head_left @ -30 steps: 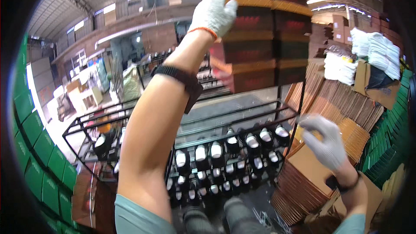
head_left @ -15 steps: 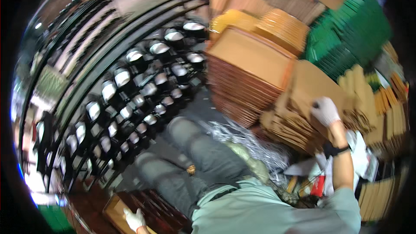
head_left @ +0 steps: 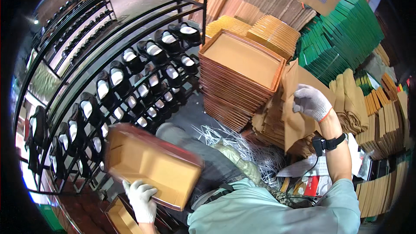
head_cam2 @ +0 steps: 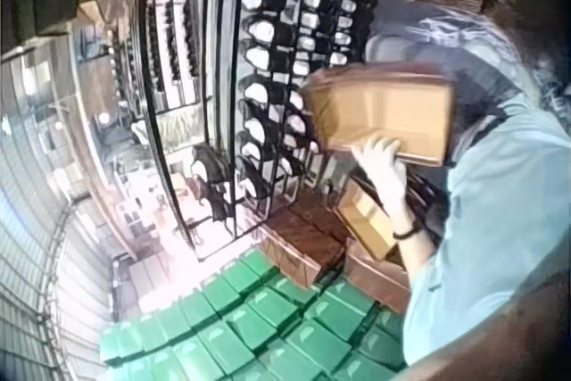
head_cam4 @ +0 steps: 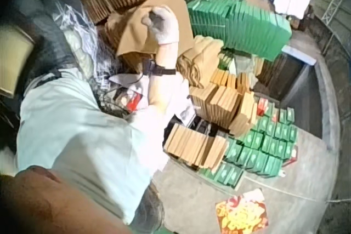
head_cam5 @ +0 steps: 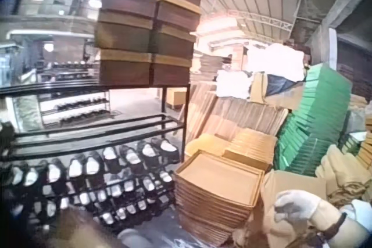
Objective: Packing finished shoes into boxes, wrapping them in paper and stacking the boxed shoes.
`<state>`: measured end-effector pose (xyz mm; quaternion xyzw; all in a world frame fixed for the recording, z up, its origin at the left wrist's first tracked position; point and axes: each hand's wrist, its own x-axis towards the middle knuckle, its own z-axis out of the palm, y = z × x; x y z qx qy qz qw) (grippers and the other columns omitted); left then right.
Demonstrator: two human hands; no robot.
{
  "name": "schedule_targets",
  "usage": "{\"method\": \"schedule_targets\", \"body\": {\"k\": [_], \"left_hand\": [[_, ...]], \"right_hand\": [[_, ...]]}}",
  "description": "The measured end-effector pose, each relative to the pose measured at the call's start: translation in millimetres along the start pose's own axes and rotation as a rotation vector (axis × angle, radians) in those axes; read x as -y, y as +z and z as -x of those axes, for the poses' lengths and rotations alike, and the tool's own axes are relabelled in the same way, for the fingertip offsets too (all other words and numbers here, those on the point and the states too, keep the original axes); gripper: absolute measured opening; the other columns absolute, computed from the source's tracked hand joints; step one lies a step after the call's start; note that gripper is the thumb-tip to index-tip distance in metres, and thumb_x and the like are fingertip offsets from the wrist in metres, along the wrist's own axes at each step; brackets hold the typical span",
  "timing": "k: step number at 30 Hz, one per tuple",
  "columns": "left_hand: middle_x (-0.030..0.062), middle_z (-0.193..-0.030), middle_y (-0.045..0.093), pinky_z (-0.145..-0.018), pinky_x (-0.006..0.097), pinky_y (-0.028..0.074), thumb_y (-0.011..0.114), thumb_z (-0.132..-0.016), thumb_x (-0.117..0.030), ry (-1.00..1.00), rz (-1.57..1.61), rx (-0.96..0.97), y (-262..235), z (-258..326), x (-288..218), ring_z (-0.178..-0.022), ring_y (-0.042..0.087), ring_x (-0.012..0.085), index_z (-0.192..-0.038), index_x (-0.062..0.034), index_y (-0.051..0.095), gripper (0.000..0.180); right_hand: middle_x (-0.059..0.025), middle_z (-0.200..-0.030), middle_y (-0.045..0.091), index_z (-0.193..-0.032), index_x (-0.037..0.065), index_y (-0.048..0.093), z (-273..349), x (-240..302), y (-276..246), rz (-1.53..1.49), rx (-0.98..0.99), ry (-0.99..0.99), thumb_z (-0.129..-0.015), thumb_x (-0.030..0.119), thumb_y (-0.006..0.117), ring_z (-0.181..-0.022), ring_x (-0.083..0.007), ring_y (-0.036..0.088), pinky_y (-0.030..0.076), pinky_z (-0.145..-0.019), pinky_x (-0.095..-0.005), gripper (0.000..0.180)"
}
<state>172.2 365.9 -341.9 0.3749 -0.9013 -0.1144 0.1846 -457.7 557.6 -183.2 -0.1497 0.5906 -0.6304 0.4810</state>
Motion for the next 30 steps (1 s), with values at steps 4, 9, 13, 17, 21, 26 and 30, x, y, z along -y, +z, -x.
{"method": "schedule_targets", "body": {"k": [4, 9, 13, 17, 21, 26, 30], "left_hand": [[0.0074, -0.123, 0.081, -0.133, 0.077, 0.023, 0.069, -0.069, 0.007, 0.041, 0.009, 0.208, 5, -20, 23, -0.153, 0.054, 0.0457, -0.092, -0.0117, 0.085, 0.033], [0.0251, -0.172, 0.05, -0.136, 0.049, 0.033, 0.103, -0.072, -0.035, -0.189, 1.005, -0.155, -17, -97, -75, -0.166, 0.04, 0.0404, -0.171, -0.0034, 0.042, 0.12], [0.013, -0.084, 0.072, -0.075, 0.04, 0.056, 0.081, -0.103, -0.024, -0.625, 1.024, -0.204, 4, -114, -93, -0.078, 0.061, 0.0173, -0.111, 0.0012, 0.075, 0.027], [0.0275, -0.1, 0.079, -0.081, 0.046, 0.061, 0.073, -0.108, -0.029, -0.791, 0.808, -0.401, 18, -27, -22, -0.094, 0.081, 0.0388, -0.12, 0.004, 0.072, 0.035], [0.0345, -0.093, 0.076, -0.078, 0.061, 0.061, 0.073, -0.104, -0.047, -0.967, 0.546, -0.263, 37, -6, -15, -0.088, 0.076, 0.0552, -0.134, 0.0011, 0.06, 0.059], [0.0335, -0.087, 0.075, -0.077, 0.068, 0.06, 0.066, -0.105, -0.038, -0.993, 0.489, -0.32, 91, -3, -4, -0.082, 0.073, 0.0583, -0.132, -0.0035, 0.057, 0.044], [0.0287, -0.087, 0.078, -0.074, 0.063, 0.062, 0.071, -0.103, -0.04, -0.932, 0.485, -0.393, 122, 8, 12, -0.082, 0.077, 0.051, -0.14, 0.0004, 0.058, 0.057]], "right_hand": [[-0.0178, -0.094, 0.07, -0.106, -0.001, 0.058, -20, -10, 122, 0.059, 0.217, 0.031, -0.102, 0.008, 0.07, -0.085, -0.0367, 0.079, 0.067, -0.073, -0.0508, 0.015], [-0.0197, -0.104, 0.077, -0.121, -0.007, 0.065, -41, -67, 301, 0.254, 0.521, 0.118, -0.105, 0.014, 0.067, -0.086, -0.0294, 0.08, 0.069, -0.078, -0.0434, 0.027], [-0.0128, -0.094, 0.077, -0.111, -0.003, 0.073, -80, -98, 402, 0.817, 0.694, -0.119, -0.102, 0.015, 0.069, -0.082, -0.0227, 0.075, 0.062, -0.074, -0.0343, 0.021], [-0.0269, -0.122, 0.072, -0.127, 0.003, 0.07, -116, -113, 521, 1.263, 0.619, -0.941, -0.094, 0.026, 0.077, -0.109, -0.0426, 0.072, 0.06, -0.096, -0.0464, 0.041], [-0.0288, -0.138, 0.065, -0.144, 0.002, 0.065, -102, -151, 700, 1.006, 0.688, -1.381, -0.095, 0.035, 0.076, -0.127, -0.0478, 0.066, 0.054, -0.112, -0.0531, 0.06], [-0.0325, -0.137, 0.071, -0.143, 0.001, 0.07, -46, -171, 930, 0.939, 0.78, -1.397, -0.098, 0.037, 0.068, -0.134, -0.0463, 0.066, 0.055, -0.112, -0.0509, 0.057], [-0.0184, -0.143, 0.078, -0.134, 0.01, 0.082, -45, -176, 1044, 1.434, 0.784, -1.101, -0.101, 0.034, 0.065, -0.133, -0.0372, 0.075, 0.058, -0.112, -0.0469, 0.045]]}}
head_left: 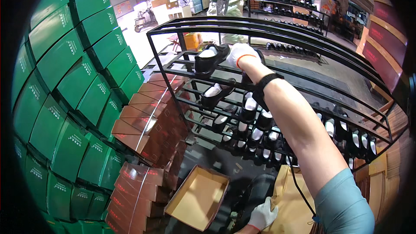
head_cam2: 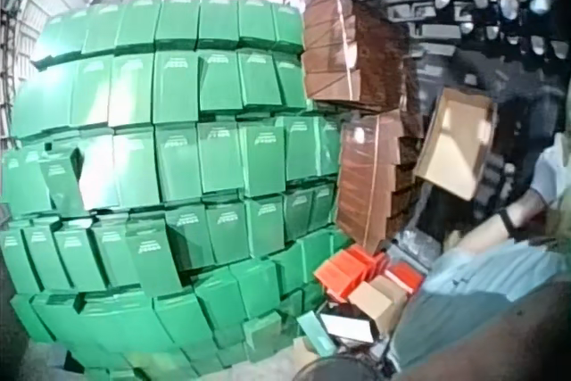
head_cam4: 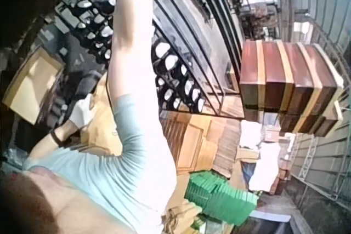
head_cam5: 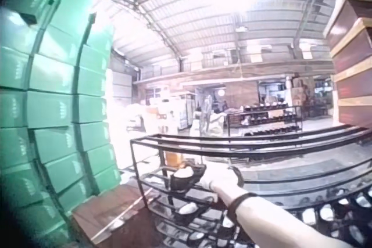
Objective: Packing finished shoes into boxes, wrapping them in paper and stacking the boxed shoes.
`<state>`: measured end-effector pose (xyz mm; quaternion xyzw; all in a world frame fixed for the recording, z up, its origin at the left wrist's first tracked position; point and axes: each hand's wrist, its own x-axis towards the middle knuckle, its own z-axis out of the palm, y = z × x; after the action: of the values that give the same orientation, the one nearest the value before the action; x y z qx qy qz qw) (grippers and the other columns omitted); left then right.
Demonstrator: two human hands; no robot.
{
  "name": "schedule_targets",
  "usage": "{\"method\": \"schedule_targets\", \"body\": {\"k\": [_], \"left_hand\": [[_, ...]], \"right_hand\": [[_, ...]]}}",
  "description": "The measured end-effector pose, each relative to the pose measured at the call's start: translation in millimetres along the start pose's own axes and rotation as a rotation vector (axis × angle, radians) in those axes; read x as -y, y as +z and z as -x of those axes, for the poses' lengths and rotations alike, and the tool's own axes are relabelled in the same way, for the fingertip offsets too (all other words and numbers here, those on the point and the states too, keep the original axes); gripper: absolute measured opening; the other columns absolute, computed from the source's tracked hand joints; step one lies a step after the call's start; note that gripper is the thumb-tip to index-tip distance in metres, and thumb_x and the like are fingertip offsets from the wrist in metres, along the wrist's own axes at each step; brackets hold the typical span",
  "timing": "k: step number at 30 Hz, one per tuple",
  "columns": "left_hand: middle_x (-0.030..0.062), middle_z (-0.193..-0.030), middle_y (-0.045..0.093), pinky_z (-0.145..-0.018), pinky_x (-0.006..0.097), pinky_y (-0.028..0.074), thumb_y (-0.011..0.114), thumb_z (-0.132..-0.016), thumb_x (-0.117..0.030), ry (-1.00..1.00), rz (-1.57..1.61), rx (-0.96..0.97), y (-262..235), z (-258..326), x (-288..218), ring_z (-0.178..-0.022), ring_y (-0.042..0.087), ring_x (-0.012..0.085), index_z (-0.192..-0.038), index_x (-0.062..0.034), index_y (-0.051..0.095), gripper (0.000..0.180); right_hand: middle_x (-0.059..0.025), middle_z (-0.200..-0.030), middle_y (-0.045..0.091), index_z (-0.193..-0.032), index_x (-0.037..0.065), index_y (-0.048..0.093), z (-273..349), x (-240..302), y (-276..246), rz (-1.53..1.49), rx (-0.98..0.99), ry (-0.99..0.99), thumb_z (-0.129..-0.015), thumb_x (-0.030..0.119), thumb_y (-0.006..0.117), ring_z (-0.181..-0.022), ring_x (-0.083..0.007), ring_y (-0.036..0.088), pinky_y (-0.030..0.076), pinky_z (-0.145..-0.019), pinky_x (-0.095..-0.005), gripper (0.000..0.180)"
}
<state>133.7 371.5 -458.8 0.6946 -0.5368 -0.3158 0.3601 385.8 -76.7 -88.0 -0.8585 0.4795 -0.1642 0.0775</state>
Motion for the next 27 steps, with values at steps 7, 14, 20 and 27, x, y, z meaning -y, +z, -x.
{"method": "schedule_targets", "body": {"k": [7, 14, 20, 27], "left_hand": [[0.0314, -0.105, 0.078, -0.087, 0.06, 0.062, 0.072, -0.099, -0.04, -0.119, 0.04, 0.074, -20, 7, 14, -0.097, 0.077, 0.0503, -0.16, 0.0068, 0.049, 0.08], [0.0311, -0.102, 0.078, -0.086, 0.058, 0.063, 0.073, -0.099, -0.039, -0.155, 0.162, 0.16, -40, -1, 11, -0.094, 0.077, 0.0493, -0.157, 0.0111, 0.05, 0.08], [0.0314, -0.104, 0.079, -0.086, 0.057, 0.063, 0.071, -0.102, -0.04, -0.133, 0.124, 0.103, -37, 5, 10, -0.094, 0.077, 0.0503, -0.157, 0.014, 0.05, 0.08], [0.028, -0.118, 0.079, -0.096, 0.051, 0.062, 0.074, -0.102, -0.046, -0.14, 0.075, 0.253, -31, 0, 6, -0.107, 0.078, 0.0426, -0.158, 0.0057, 0.052, 0.079]], "right_hand": [[-0.0099, -0.161, 0.068, -0.154, 0.019, 0.072, -64, 16, 14, 0.214, 0.196, 0.14, -0.102, 0.06, 0.059, -0.147, -0.0348, 0.065, 0.049, -0.122, -0.05, 0.067], [-0.0086, -0.167, 0.063, -0.16, 0.023, 0.066, -50, 47, 15, 0.046, 0.212, 0.226, -0.096, 0.082, 0.058, -0.153, -0.0339, 0.06, 0.046, -0.125, -0.05, 0.087], [-0.0073, -0.154, 0.073, -0.148, 0.023, 0.076, -69, 69, 34, 0.127, 0.174, 0.147, -0.094, 0.069, 0.069, -0.142, -0.0306, 0.069, 0.053, -0.116, -0.0456, 0.071], [-0.0138, -0.142, 0.079, -0.134, 0.014, 0.084, -43, -1, 11, 0.065, -0.016, 0.17, -0.094, 0.046, 0.075, -0.132, -0.0335, 0.076, 0.06, -0.109, -0.0484, 0.053]]}}
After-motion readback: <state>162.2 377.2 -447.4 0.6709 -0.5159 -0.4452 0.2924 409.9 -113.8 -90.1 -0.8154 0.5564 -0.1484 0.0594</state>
